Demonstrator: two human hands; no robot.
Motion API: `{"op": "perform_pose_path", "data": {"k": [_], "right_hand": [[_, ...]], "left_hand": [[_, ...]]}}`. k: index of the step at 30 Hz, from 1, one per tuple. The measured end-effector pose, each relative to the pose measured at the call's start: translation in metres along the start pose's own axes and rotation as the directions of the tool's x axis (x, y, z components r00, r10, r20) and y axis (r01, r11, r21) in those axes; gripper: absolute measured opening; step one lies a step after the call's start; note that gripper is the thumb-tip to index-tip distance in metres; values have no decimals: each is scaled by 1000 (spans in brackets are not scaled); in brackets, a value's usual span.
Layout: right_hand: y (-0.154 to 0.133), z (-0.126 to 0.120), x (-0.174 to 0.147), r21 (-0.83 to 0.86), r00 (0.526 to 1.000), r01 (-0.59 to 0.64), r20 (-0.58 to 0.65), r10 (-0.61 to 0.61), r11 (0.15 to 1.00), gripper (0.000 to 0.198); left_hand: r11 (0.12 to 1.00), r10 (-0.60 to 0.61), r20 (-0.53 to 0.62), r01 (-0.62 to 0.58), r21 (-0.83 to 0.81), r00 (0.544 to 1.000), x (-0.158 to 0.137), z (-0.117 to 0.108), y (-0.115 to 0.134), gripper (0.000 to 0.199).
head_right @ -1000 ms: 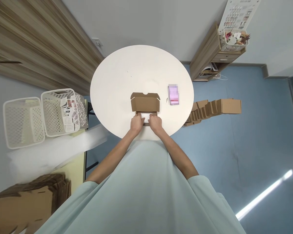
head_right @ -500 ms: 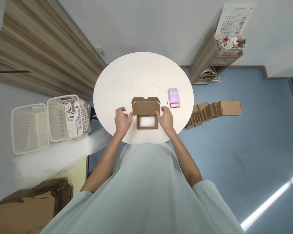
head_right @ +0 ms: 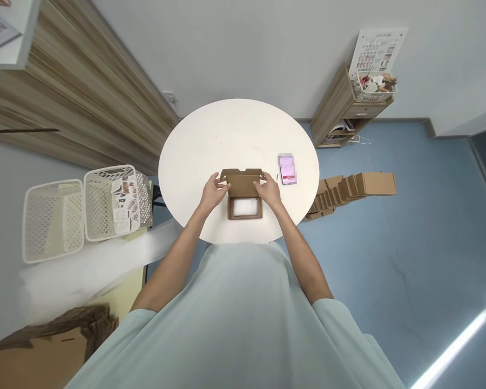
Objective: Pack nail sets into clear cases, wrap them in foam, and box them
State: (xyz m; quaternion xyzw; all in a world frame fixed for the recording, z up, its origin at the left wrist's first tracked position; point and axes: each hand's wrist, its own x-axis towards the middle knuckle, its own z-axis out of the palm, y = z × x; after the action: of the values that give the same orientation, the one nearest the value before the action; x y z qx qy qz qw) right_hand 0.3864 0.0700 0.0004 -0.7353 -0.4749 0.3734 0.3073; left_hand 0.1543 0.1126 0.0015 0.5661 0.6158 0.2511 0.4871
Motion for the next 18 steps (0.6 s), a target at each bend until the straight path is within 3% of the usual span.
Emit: {"op": "perform_pose_path", "data": {"k": [9,18], "right_hand": [[5,-8,-8,22,992,119,-35,-118,993,48],[34,2,-71,-72,976,217,29,-215,974,50]], "left_hand": [[994,101,-29,-102,-48,994,-10,-2,-1,58],[982,189,-50,-189,12,981,-62,12,-38,53]]}}
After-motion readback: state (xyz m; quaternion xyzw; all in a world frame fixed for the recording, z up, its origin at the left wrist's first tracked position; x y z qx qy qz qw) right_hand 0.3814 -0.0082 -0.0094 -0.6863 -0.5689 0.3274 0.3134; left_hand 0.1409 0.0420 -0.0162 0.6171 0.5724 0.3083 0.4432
